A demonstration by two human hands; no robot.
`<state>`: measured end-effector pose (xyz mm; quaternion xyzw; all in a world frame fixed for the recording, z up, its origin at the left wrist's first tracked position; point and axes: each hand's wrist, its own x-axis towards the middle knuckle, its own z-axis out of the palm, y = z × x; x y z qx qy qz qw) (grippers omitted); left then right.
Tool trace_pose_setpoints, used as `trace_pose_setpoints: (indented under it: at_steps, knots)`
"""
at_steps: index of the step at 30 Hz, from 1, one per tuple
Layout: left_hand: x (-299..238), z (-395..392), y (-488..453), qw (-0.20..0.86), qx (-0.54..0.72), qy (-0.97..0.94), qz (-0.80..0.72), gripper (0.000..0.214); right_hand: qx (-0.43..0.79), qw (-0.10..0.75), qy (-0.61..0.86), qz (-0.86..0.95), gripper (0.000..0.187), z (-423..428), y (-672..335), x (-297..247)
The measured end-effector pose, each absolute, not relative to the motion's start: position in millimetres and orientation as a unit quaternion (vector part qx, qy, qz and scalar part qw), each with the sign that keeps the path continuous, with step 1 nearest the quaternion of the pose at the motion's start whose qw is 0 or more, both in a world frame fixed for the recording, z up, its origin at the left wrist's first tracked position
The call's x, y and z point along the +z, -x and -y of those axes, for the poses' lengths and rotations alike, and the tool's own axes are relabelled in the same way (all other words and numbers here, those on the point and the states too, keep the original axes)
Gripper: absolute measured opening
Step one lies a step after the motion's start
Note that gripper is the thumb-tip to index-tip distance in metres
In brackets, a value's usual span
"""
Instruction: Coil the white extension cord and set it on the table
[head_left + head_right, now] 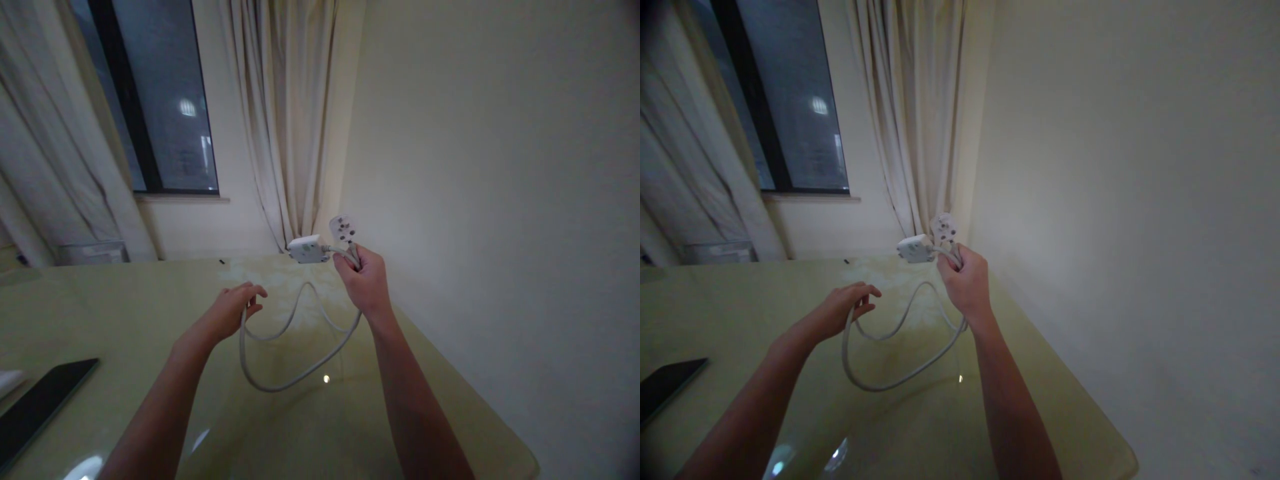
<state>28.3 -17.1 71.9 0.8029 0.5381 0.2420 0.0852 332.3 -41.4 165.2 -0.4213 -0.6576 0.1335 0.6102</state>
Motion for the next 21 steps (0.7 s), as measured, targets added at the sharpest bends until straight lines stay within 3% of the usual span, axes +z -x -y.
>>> trace_pose_setpoints:
  at_steps: [5,10,14,21]
  knots:
    - [65.5,21.2,-26.9,0.139,0.165,-0.805,-0.553,0.049,0.099,0.612,0.423,0.661,0.035,42.7,-333.0,163.9]
    - [79.8,41.3,-29.0,0.28,0.125,-0.781,-0.544,0.073,0.087,0.633,0.417,0.646,0.039,43.3,-333.8,165.4]
    - [89.9,51.8,-55.0,0.39,0.07,-0.801,-0.449,0.099,0.074,0.648,0.411,0.637,0.041,43.0,-333.6,166.3]
    - [81.4,56.7,-121.1,0.395,-0.064,-0.842,-0.361,0.094,0.067,0.653,0.415,0.63,0.039,41.2,-332.3,165.8]
